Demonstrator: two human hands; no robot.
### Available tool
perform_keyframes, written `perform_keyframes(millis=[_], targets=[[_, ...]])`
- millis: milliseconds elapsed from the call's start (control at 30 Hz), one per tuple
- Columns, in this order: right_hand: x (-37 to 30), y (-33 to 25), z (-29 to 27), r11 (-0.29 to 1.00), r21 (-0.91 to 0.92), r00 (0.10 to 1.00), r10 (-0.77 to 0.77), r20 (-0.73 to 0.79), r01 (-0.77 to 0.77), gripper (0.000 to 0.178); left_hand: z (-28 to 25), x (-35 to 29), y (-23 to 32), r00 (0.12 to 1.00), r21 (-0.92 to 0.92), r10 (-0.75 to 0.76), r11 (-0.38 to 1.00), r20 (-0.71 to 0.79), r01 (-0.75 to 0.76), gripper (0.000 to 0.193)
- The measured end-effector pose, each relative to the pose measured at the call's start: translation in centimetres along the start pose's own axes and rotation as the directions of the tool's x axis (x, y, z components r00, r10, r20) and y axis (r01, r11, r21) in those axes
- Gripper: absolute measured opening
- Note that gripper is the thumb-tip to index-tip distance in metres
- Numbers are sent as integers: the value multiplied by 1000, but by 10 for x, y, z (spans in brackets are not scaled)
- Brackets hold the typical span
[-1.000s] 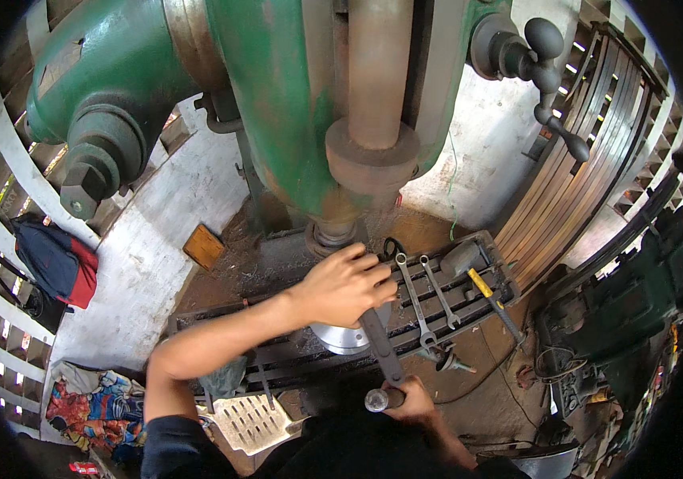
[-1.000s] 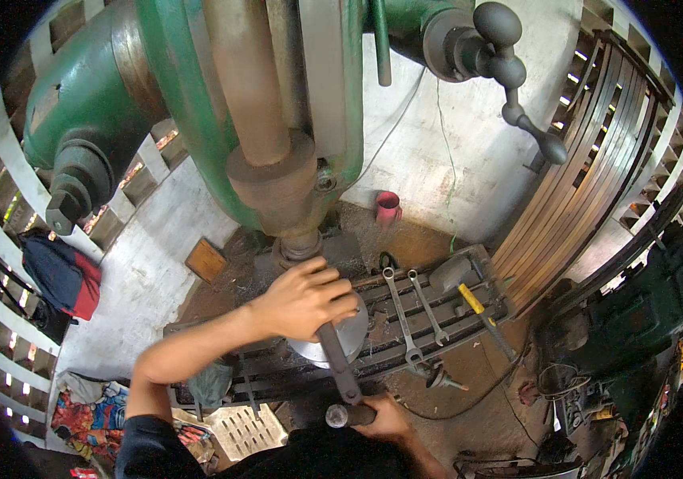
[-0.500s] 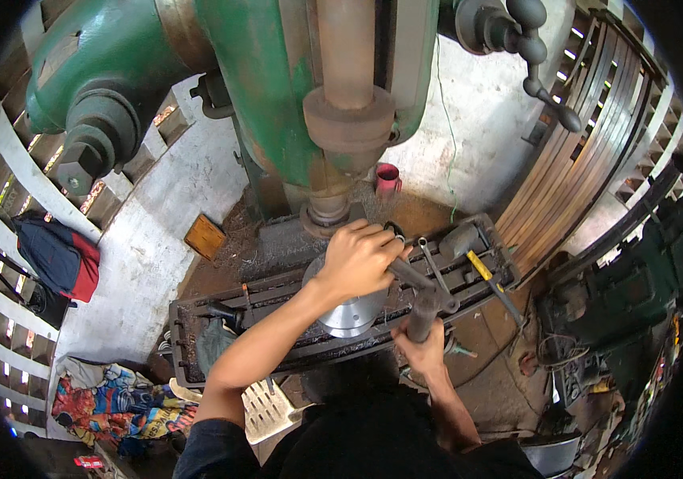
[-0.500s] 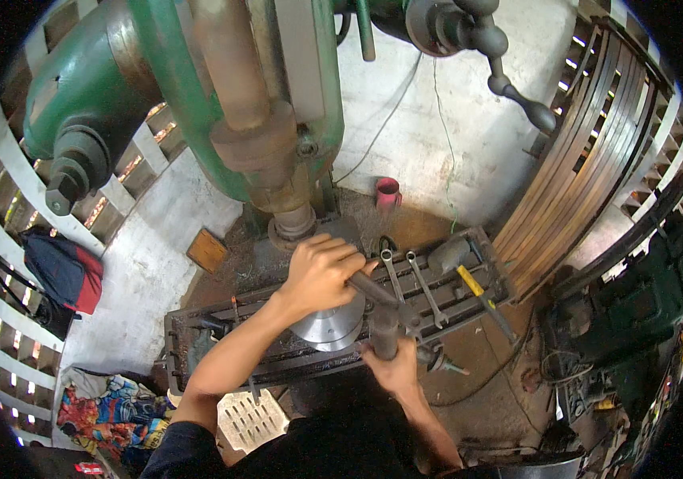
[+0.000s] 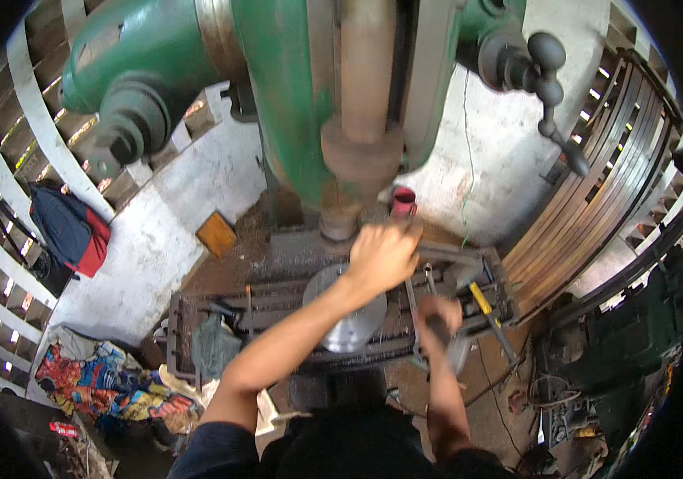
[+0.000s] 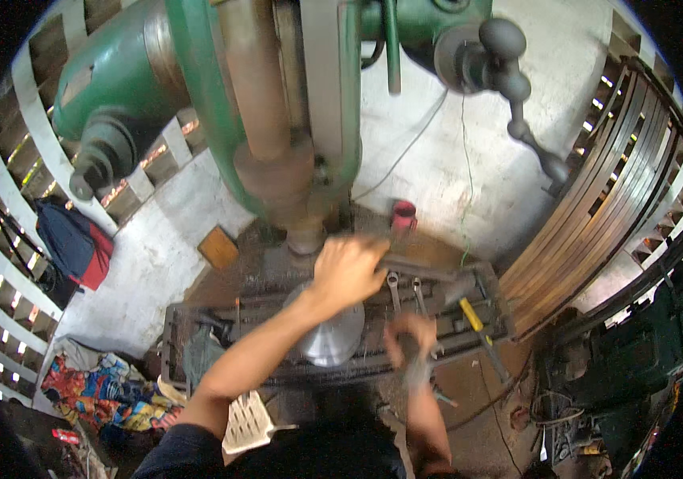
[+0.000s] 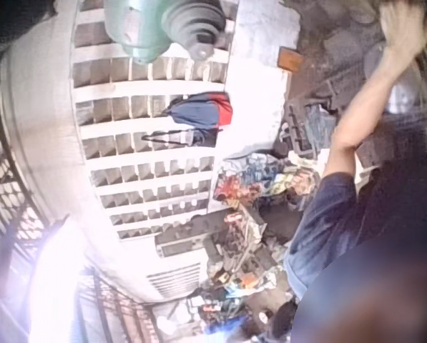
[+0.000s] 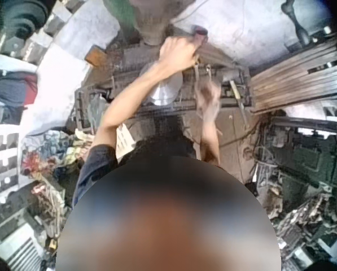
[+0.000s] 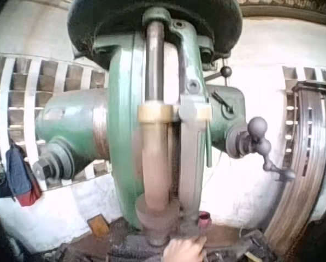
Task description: The person cleans a cylindrical metal part with a rag and a metal rod, then moves to a drill press and uses a wrench to tighten the chuck. The person handles the part and tools directly without visible power tools.
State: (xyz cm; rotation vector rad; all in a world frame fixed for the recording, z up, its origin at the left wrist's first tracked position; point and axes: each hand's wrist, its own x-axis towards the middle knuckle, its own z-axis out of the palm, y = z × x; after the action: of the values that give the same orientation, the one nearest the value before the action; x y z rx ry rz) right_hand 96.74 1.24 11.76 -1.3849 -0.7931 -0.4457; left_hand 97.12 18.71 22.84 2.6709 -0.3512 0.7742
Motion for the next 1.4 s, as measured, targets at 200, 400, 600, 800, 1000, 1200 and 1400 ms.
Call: perform_keyframes(millis=[200, 400, 600, 800, 1000, 1200, 1400], targets=[[-4, 26, -8, 610, 650, 805, 593, 4, -453, 17, 9, 18, 2, 996, 55, -56, 997, -75, 61, 24], [-87, 16, -49, 654, 500, 811, 549, 203, -568, 17, -10, -15, 6, 996, -21, 86, 996, -12, -86, 24], [-127, -32, -69, 613, 381, 701, 697, 153, -693, 16, -40, -43, -34, 857, -213, 498, 831, -128, -515, 27], [-125, -58, -54, 860, -34, 818, 495, 291, -509, 21, -49, -55, -74, 707, -350, 674, 623, -213, -699, 21], [-142, -77, -25, 856, -24, 748, 464, 474, -516, 19, -61, -45, -90, 607, -467, 784, 493, -128, -734, 20], [-157, -86, -5, 806, -179, 646, 566, 512, -564, 24, -55, -45, -67, 704, -383, 711, 652, 8, -654, 22], [-128, -113, 33, 875, -394, 625, 480, 616, -282, 40, -51, -45, -55, 756, -313, 647, 700, -100, -641, 28]])
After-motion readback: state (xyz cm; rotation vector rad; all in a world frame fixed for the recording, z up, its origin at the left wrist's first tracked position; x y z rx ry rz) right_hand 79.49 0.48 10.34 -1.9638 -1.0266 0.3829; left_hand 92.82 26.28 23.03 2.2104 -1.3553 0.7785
